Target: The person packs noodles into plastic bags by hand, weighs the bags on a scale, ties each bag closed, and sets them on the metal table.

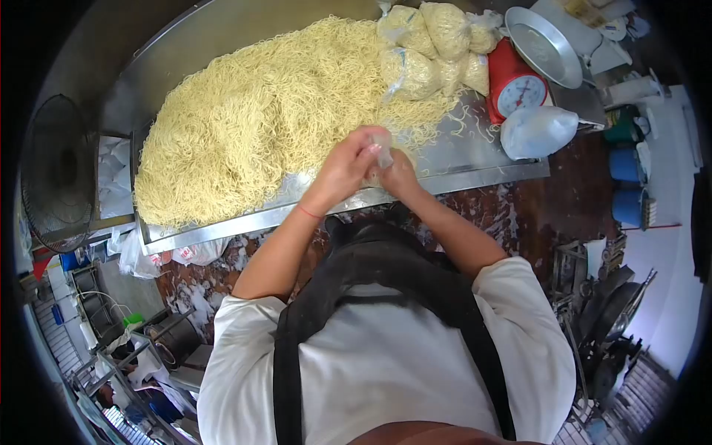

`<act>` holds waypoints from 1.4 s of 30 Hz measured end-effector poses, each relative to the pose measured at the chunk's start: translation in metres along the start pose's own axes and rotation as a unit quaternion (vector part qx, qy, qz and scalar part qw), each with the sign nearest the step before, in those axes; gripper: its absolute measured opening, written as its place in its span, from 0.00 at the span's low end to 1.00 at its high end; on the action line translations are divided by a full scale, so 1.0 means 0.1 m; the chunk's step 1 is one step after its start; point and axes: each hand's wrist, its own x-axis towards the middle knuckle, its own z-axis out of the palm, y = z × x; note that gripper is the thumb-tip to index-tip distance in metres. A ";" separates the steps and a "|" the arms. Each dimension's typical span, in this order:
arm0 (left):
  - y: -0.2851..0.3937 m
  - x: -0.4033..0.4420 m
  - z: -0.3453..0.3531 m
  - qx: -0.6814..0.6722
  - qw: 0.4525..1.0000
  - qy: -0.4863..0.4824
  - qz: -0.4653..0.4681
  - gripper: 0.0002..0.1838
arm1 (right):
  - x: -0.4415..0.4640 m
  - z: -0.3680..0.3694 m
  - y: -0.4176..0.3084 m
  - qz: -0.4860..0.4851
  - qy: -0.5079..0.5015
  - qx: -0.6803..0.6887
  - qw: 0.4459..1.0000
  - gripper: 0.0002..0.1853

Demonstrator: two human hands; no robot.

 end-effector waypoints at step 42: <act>-0.62 0.22 0.08 -0.207 0.972 0.025 -0.109 0.10 | -0.35 -0.56 -0.20 0.053 -0.020 0.382 0.922 0.12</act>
